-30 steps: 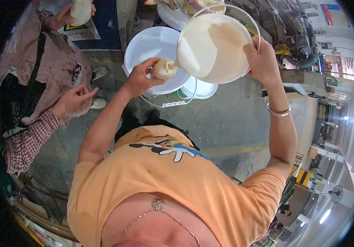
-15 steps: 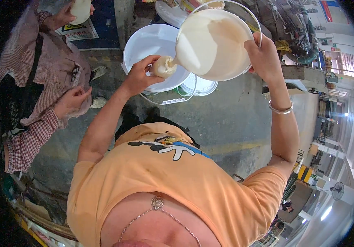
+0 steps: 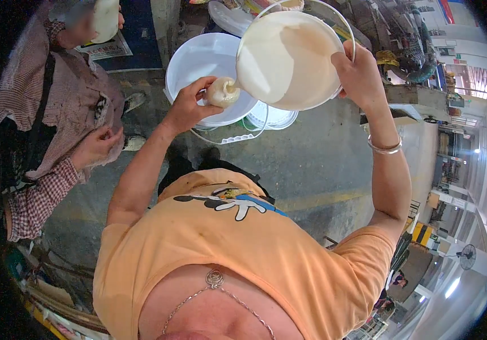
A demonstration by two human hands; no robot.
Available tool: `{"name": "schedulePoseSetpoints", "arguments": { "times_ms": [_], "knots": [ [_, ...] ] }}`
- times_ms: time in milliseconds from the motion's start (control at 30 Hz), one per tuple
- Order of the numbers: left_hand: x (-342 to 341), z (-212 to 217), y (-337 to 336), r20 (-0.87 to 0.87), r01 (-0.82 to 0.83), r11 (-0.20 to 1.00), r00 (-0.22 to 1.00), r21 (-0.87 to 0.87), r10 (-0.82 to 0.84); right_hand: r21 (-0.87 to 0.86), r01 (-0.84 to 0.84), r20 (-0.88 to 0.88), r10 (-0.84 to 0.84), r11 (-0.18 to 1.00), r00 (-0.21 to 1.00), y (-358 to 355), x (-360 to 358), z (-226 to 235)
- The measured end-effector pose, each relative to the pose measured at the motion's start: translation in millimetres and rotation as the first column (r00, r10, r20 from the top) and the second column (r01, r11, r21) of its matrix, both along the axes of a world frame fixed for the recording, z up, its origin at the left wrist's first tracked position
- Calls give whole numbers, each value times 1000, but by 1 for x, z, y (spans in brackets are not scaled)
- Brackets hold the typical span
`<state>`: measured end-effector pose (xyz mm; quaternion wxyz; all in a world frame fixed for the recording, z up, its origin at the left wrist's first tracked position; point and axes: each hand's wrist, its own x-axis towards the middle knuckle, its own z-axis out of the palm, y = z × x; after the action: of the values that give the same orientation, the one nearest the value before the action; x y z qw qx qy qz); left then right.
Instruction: Pouring a creamy white liquid from a bucket and a larger container into smaller plastic bottles.
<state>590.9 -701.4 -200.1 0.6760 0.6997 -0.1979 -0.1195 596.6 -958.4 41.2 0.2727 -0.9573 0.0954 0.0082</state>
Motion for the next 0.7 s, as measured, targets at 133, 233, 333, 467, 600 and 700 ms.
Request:
{"name": "schedulePoseSetpoints", "arguments": {
  "times_ms": [133, 233, 333, 467, 600, 700],
  "knots": [
    [1, -1, -1, 4, 1, 1000, 1000, -14, -1, 2, -17, 7, 17, 1000, 1000, -4, 2, -1],
    [2, -6, -1, 25, -3, 1000, 1000, -13, 3, -15, -13, 17, 13, 1000, 1000, -1, 2, -2],
    [2, -7, -1, 33, -3, 1000, 999, 10, 3, -20, -3, 3, 3, 1000, 1000, -1, 3, -2],
    [1, -2, -1, 12, -7, 1000, 1000, 20, 7, -19, -18, 8, 18, 1000, 1000, -5, 2, -3],
    [2, 3, 2, -13, 27, 999, 1000, 31, -27, -34, 4, -14, -4, 999, 1000, -1, 1, 1],
    [0, 0, 0, -16, 33, 999, 999, 14, -33, -41, 14, -14, -14, 999, 1000, 2, -1, 3]
  ]
}}
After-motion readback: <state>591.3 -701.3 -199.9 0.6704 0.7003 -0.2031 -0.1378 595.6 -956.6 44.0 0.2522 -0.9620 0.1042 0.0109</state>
